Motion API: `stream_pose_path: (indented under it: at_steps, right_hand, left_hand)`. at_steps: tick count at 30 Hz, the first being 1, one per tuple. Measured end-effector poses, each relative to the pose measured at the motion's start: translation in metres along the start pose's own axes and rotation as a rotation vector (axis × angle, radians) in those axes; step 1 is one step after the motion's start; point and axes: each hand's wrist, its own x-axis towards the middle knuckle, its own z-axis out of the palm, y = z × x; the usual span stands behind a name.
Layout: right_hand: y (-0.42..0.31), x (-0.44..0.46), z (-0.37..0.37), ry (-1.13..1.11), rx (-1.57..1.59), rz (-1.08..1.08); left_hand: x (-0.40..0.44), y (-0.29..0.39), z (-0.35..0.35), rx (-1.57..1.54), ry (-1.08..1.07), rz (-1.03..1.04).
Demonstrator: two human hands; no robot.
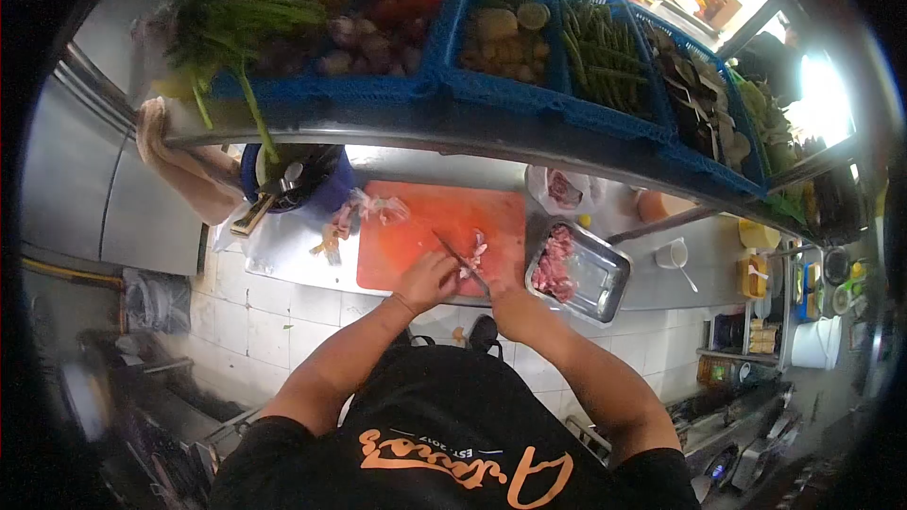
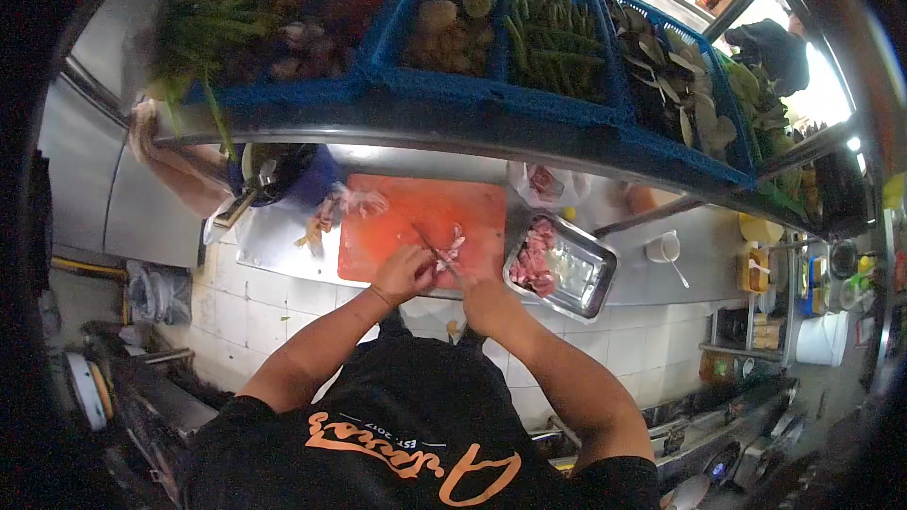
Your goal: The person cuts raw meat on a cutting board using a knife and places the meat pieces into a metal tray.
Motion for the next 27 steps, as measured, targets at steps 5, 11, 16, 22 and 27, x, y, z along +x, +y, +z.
stream_pose_path:
  at_steps: [5, 11, 16, 22, 27]
  right_hand:
    - [0.010, 0.009, 0.016, -0.056, -0.028, -0.040]
    - [0.027, 0.032, 0.052, -0.009, -0.050, -0.093]
    - [-0.008, -0.022, -0.021, -0.079, 0.101, 0.000]
    - [0.002, -0.031, -0.003, -0.253, 0.091, 0.096]
    - [0.009, -0.009, 0.030, -0.127, 0.189, 0.064]
  left_hand:
    - [0.005, 0.003, -0.010, 0.028, -0.005, 0.169]
    - [0.004, 0.001, 0.002, 0.044, -0.050, 0.106]
    - [0.003, 0.001, 0.000, 0.052, -0.002, 0.121]
    - [0.001, -0.008, 0.010, 0.026, 0.022, 0.149]
    - [0.003, -0.013, 0.010, 0.027, 0.025, 0.186]
